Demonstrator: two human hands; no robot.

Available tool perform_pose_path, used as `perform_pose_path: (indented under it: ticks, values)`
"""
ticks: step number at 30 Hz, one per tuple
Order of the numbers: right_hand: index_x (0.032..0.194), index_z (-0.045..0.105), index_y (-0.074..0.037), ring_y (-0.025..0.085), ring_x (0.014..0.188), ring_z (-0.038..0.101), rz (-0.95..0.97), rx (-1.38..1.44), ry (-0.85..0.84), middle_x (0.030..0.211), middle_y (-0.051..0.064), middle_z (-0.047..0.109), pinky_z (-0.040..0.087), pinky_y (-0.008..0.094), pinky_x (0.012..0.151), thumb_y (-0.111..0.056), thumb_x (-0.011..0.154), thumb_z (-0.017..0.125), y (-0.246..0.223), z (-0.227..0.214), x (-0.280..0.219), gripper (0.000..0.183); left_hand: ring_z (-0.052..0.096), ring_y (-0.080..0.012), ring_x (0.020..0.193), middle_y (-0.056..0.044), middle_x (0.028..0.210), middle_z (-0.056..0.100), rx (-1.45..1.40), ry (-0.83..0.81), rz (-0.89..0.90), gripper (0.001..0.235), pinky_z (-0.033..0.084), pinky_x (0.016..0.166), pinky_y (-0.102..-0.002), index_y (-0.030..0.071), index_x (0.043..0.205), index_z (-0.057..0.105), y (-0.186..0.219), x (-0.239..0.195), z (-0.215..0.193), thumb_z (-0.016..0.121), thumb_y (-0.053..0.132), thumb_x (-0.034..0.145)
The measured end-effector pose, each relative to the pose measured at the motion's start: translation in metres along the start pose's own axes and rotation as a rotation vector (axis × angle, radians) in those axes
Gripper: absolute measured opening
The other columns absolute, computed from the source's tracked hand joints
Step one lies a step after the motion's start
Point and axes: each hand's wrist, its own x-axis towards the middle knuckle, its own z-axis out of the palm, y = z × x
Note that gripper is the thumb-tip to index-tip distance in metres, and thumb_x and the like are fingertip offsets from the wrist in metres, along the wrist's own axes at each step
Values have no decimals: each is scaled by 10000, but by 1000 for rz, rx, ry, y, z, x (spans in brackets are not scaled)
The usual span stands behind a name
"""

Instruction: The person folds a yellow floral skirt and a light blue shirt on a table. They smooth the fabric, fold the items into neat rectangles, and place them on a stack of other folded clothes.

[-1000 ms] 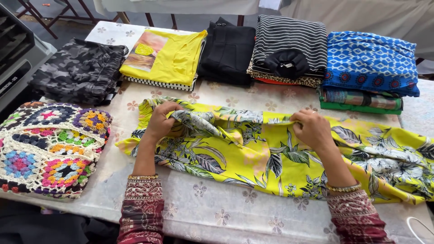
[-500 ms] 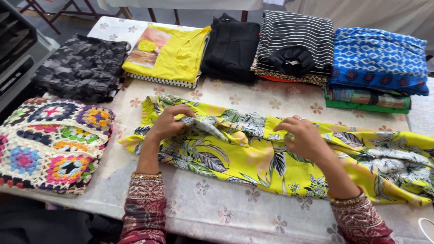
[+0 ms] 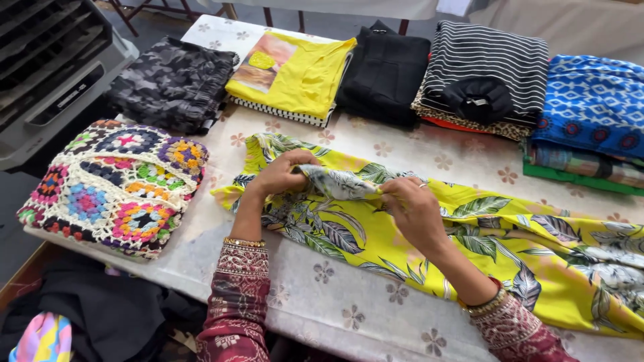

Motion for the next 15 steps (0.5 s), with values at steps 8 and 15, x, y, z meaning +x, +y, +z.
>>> perform_pose_path:
  ticks: [8,15]
  values:
    - [1042,645,-40,70,835,659,382,825,-154,867,-7,680,542,222,755,-35,980,624,6,-3,-21,66,512,-263,1285,-55,1307,631,645,283,-172,434,434,1081,-429,241,1158,755,-73,-20,-22,710,81,757]
    - [1134,710,-78,99,746,608,541,447,-151,977,7,693,487,268,639,-62,954,681,14,-15,-9,183,434,-287,1340,-32,1356,546,772,531,-455,229,396,1070,-496,297,1080,761,-50,-16,-19,734,198,875]
